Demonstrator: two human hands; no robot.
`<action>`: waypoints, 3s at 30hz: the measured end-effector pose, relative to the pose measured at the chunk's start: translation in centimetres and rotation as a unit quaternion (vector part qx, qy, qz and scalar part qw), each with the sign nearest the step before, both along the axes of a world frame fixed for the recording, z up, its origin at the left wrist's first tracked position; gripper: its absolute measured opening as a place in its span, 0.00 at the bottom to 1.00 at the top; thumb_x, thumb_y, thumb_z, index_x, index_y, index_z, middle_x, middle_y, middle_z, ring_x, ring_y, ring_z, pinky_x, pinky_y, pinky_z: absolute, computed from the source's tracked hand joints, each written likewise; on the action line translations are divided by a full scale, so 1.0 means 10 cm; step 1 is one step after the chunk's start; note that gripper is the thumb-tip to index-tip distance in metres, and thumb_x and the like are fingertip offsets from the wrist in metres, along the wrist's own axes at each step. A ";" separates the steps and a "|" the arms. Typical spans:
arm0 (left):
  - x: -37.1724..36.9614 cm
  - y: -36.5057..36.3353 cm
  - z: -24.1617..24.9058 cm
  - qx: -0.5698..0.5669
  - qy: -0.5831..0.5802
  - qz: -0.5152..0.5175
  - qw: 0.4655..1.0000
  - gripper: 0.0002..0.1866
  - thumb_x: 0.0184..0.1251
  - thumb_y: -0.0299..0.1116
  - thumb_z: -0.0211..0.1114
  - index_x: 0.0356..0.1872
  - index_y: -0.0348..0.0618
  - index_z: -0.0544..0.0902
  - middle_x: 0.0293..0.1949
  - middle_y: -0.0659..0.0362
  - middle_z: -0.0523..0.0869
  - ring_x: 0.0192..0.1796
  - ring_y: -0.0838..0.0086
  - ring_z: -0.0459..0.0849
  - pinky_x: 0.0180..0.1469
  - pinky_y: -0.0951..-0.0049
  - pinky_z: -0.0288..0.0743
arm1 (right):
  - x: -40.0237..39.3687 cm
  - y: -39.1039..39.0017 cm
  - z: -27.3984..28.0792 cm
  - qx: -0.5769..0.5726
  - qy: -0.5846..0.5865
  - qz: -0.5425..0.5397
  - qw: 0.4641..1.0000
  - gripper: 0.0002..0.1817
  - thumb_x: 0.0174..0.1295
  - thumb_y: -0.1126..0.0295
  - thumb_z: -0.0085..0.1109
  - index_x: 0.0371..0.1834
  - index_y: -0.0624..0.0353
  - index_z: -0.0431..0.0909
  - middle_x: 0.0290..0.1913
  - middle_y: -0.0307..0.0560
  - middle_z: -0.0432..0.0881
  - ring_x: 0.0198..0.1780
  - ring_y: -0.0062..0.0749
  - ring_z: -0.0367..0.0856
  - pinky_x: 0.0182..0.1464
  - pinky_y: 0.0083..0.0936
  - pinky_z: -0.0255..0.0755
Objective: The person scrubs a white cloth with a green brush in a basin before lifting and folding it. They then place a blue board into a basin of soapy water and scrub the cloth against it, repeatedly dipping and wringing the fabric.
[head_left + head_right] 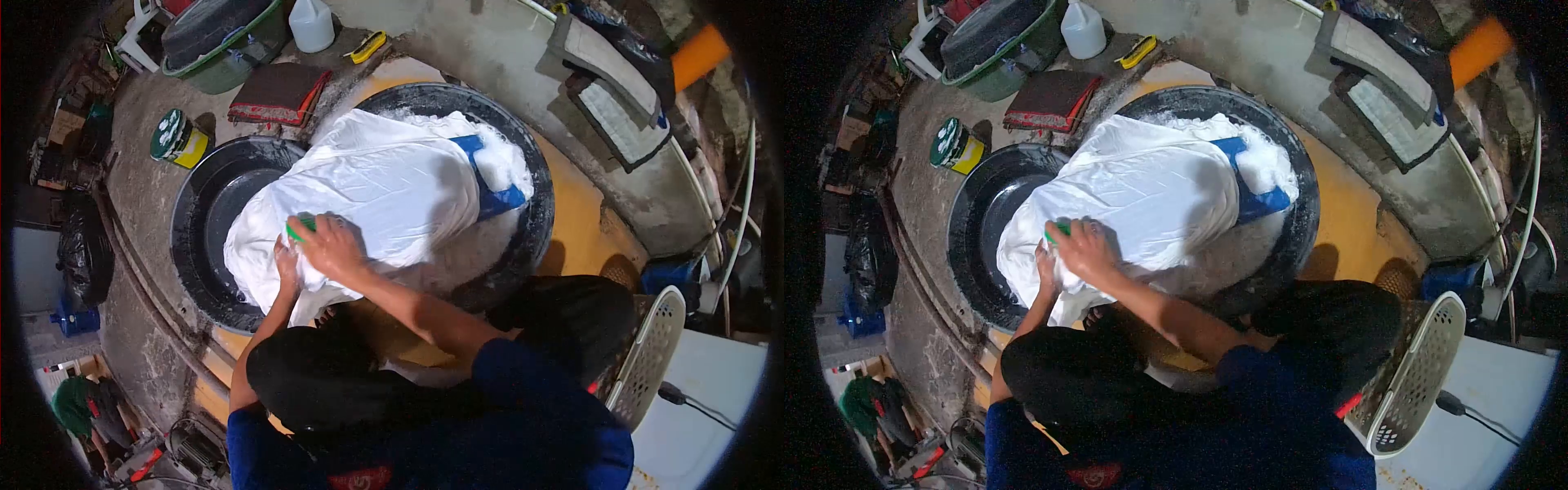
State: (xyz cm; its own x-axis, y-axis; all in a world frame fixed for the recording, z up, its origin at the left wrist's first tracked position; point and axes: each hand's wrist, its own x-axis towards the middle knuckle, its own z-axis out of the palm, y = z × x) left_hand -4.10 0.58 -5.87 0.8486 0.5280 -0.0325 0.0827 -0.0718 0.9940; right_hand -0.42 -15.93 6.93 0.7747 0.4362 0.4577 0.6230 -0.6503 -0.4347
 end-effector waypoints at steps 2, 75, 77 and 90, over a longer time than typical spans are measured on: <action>0.07 -0.27 0.73 0.010 0.192 -0.007 0.981 0.27 0.63 0.51 0.54 0.40 0.28 0.76 0.30 0.57 0.79 0.36 0.75 0.76 0.38 0.77 0.70 | 0.24 -0.22 -0.22 0.031 0.075 0.026 0.996 0.20 0.53 0.69 0.49 0.52 0.45 0.71 0.31 0.49 0.75 0.33 0.41 0.76 0.31 0.37 0.70; 0.04 -0.21 0.40 0.086 0.129 -0.024 0.988 0.22 0.68 0.37 0.48 0.52 0.24 0.70 0.46 0.50 0.79 0.44 0.76 0.75 0.49 0.79 0.66 | 2.35 -2.39 -0.96 0.077 0.217 -0.178 0.957 0.24 0.47 0.53 0.60 0.44 0.57 0.71 0.36 0.55 0.79 0.39 0.47 0.78 0.42 0.39 0.70; 0.03 -0.18 0.44 0.078 0.146 -0.039 0.985 0.22 0.69 0.36 0.46 0.53 0.24 0.69 0.48 0.49 0.78 0.47 0.75 0.75 0.52 0.78 0.65 | 2.47 -2.17 -1.03 0.199 0.352 -0.063 0.913 0.31 0.42 0.48 0.64 0.46 0.57 0.72 0.41 0.54 0.78 0.44 0.48 0.77 0.46 0.36 0.69; 0.46 0.47 1.20 0.424 0.199 -0.198 0.861 0.26 0.60 0.52 0.56 0.41 0.35 0.68 0.30 0.46 0.78 0.35 0.56 0.79 0.39 0.64 0.71 | 2.46 -2.57 -0.77 -0.012 0.143 -0.292 0.945 0.27 0.44 0.63 0.61 0.48 0.59 0.66 0.36 0.62 0.78 0.41 0.56 0.77 0.44 0.45 0.70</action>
